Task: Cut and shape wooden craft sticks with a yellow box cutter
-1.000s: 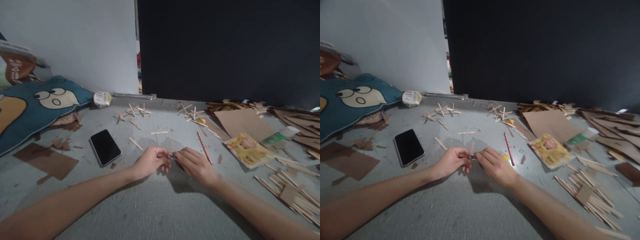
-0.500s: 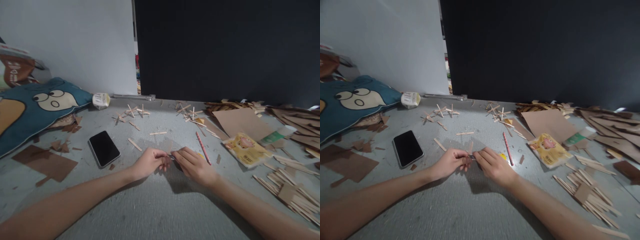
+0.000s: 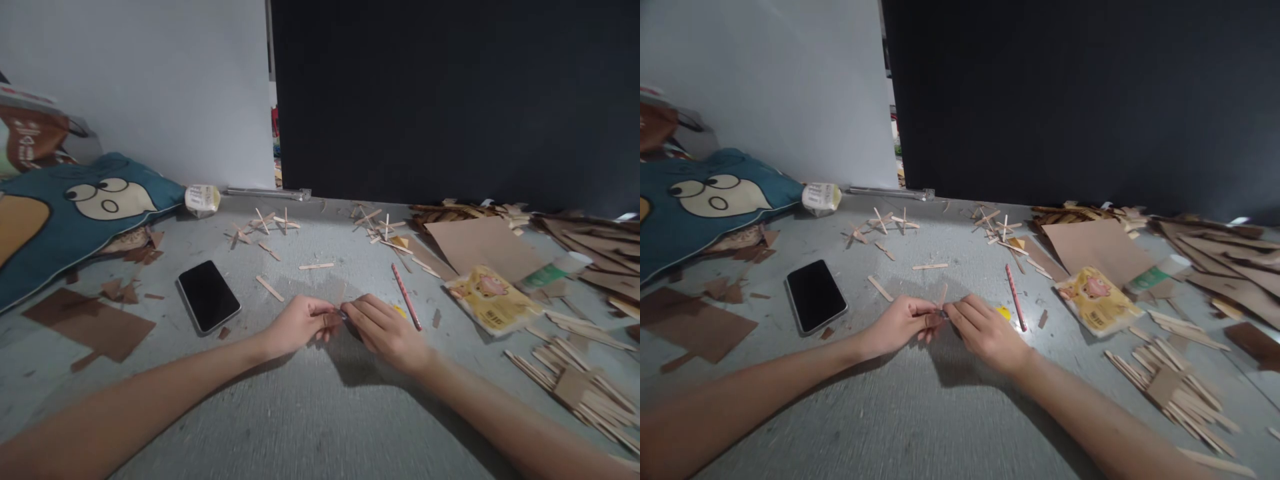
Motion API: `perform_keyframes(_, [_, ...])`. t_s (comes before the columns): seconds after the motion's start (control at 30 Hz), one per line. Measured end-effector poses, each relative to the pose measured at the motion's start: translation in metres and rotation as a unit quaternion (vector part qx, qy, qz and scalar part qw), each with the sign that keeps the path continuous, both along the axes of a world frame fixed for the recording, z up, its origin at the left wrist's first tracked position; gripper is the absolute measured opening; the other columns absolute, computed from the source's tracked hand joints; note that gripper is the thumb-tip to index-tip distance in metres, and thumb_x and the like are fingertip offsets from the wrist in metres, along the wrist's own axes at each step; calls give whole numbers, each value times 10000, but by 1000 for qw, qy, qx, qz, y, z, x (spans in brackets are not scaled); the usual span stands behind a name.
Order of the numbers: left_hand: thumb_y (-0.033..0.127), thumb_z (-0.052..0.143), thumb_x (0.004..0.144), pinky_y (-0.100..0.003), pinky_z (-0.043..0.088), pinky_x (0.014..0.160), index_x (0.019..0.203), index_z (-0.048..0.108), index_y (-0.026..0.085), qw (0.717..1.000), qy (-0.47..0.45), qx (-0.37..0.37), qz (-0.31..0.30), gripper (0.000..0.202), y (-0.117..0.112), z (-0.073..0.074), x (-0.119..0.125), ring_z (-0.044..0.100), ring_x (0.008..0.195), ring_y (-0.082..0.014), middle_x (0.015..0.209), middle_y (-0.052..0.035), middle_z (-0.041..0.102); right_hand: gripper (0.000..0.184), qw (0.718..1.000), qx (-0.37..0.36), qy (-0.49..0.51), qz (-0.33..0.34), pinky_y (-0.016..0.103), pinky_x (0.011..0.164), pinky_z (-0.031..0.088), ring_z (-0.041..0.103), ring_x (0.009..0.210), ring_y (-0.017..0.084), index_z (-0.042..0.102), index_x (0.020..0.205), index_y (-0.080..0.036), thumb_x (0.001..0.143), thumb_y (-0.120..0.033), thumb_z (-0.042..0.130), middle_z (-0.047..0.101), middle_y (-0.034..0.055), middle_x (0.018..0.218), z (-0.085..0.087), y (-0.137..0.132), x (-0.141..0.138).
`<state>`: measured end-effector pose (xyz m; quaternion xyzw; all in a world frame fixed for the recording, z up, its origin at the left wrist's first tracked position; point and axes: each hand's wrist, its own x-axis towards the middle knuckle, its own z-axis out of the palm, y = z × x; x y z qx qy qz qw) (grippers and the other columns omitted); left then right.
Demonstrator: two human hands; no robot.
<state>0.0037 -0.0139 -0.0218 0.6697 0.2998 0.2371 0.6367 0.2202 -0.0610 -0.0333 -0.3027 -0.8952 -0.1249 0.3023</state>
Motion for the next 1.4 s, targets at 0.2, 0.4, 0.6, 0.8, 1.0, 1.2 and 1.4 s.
perform_keyframes(0.2, [562, 654, 923, -243, 392, 560, 698, 672, 148, 1000, -10, 9, 0, 472, 0, -2, -1, 522, 558, -103, 626, -17, 620, 378, 1000, -5, 4, -14, 383, 755, 575, 639, 863, 237, 517, 1384, -128, 1027, -50, 422, 709, 118, 976, 0, 0, 2])
perform_keyframes(0.4, [557, 653, 919, -241, 371, 540, 684, 650, 151, 1000, 0, 12, 2, 469, -1, 0, 0, 502, 537, -100, 608, -8, 602, 352, 1000, 0, -1, -10, 377, 750, 571, 631, 859, 239, 538, 1349, -114, 1019, -42, 438, 709, 121, 967, -1, 0, 1])
perform_keyframes(0.6, [620, 660, 898, -249, 385, 561, 686, 646, 155, 1000, 0, 14, 3, 511, -2, 1, 0, 513, 559, -107, 631, -16, 611, 353, 1000, 0, 6, -3, 370, 731, 562, 619, 836, 232, 533, 1350, -124, 1024, -40, 425, 708, 114, 968, 0, 0, -2])
perform_keyframes(0.8, [628, 637, 921, -245, 387, 570, 696, 666, 151, 999, 4, 34, 11, 528, -1, 1, -2, 519, 576, -112, 639, -27, 621, 316, 1000, 9, 16, -11, 361, 752, 567, 605, 859, 237, 558, 1312, -95, 1017, -41, 458, 697, 117, 954, 0, 1, -2])
perform_keyframes(1.0, [637, 634, 909, -248, 373, 562, 677, 638, 159, 999, 18, 42, 15, 532, -2, -4, -1, 506, 567, -116, 610, -5, 576, 280, 1000, -12, 15, -6, 354, 727, 552, 600, 834, 229, 592, 1260, -121, 1033, -64, 439, 684, 106, 935, -3, 1, -4])
perform_keyframes(1.2, [592, 622, 940, -248, 384, 591, 717, 671, 154, 998, 15, 53, 25, 494, -2, -5, -3, 518, 604, -122, 652, -25, 615, 329, 999, -10, 30, 0, 351, 718, 557, 591, 819, 220, 561, 1320, -131, 1027, -57, 431, 691, 101, 944, -4, 2, -1])
perform_keyframes(1.4, [566, 639, 927, -254, 379, 602, 698, 649, 159, 998, 17, 52, 25, 468, -1, -7, -3, 499, 600, -122, 645, -15, 595, 362, 1000, -14, 16, 1, 369, 732, 565, 614, 821, 230, 535, 1356, -138, 1023, -48, 427, 697, 103, 953, -4, 1, -2])
